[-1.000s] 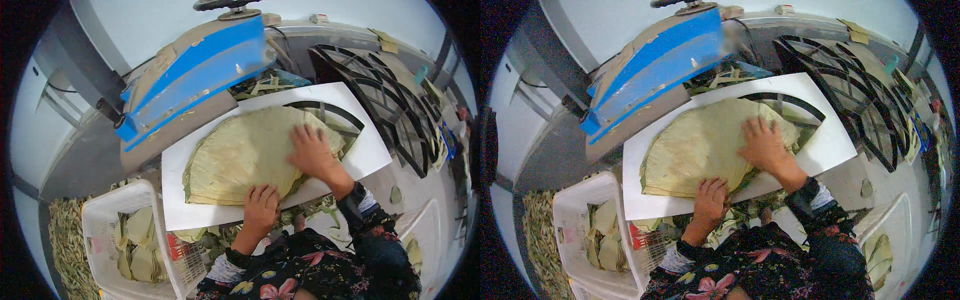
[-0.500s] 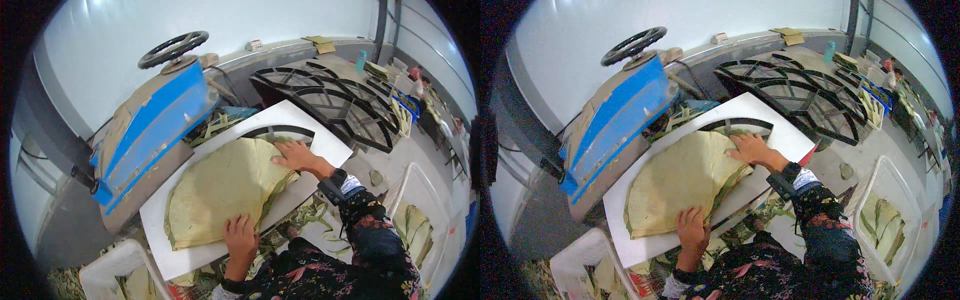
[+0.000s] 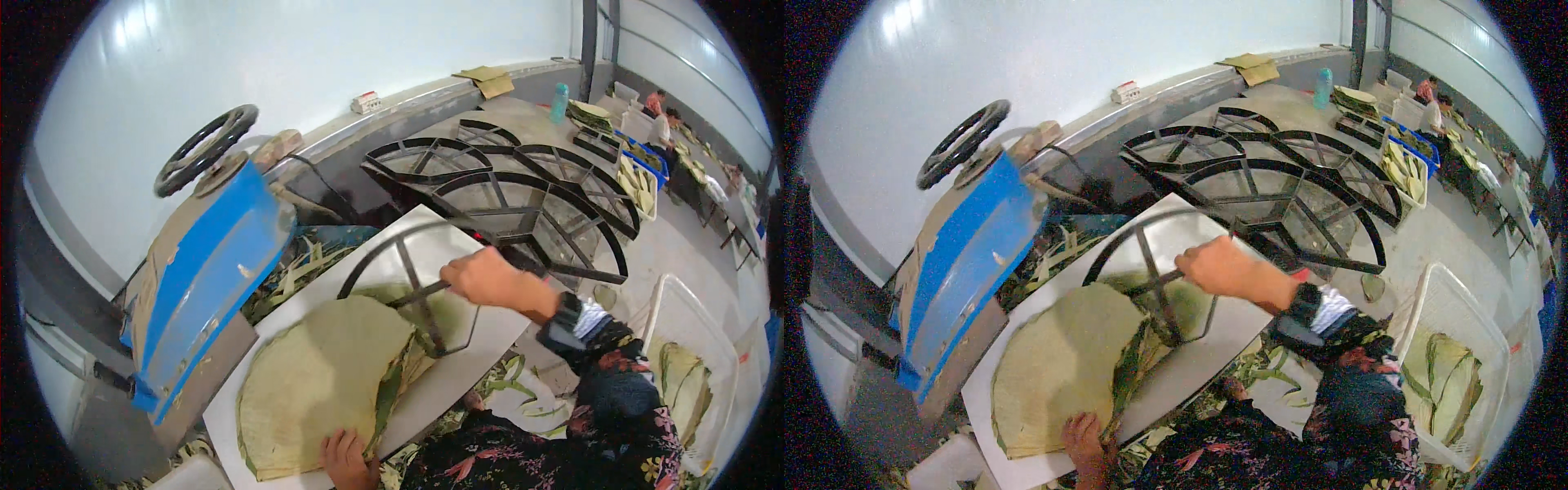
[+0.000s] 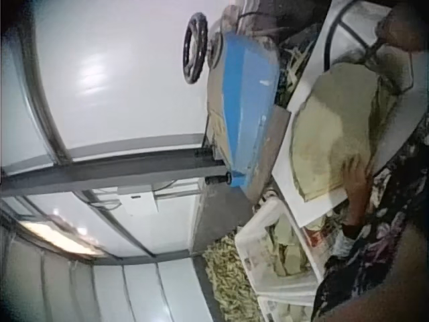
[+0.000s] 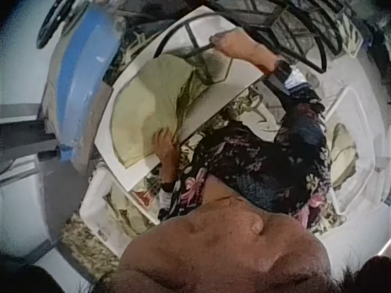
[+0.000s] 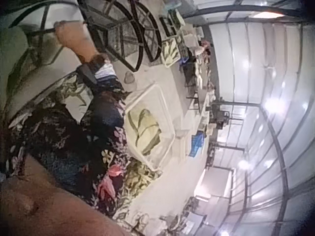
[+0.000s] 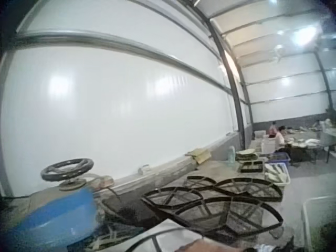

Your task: Using a mechanical press and metal mold to shape and cut dried palm leaves into fans.

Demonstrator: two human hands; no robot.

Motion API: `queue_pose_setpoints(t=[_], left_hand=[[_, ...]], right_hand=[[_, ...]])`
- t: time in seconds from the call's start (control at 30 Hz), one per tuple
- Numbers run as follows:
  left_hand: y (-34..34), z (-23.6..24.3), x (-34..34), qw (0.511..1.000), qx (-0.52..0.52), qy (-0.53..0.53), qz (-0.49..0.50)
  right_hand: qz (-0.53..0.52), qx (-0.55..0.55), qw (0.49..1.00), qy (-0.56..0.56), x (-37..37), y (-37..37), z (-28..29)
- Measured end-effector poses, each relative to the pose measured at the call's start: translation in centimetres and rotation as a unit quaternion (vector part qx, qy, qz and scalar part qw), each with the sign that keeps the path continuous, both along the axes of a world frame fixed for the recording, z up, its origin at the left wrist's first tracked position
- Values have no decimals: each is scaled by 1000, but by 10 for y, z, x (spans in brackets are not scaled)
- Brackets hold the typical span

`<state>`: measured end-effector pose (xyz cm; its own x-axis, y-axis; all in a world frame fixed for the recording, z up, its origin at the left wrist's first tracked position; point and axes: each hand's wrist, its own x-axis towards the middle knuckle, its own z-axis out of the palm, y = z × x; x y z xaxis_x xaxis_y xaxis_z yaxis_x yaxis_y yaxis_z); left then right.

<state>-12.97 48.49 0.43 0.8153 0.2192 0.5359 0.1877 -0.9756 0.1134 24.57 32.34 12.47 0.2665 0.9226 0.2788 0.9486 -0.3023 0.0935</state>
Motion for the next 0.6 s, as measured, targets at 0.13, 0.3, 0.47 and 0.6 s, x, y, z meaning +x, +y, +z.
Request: queue_pose_setpoints(t=[0.13, 0.3, 0.47, 0.6], left_hand=[[-11, 17, 20, 994, -52, 94, 35], [-18, 34, 39, 998, -48, 49, 6], [-17, 26, 39, 998, -59, 28, 23], [-20, 26, 36, 993, -64, 74, 60]], right_hand=[[-113, 90, 988, -52, 72, -64, 31], [-411, 160, 896, 47, 179, -139, 32], [-451, 177, 873, 61, 215, -186, 9], [-438, 143, 876, 146, 220, -189, -15]])
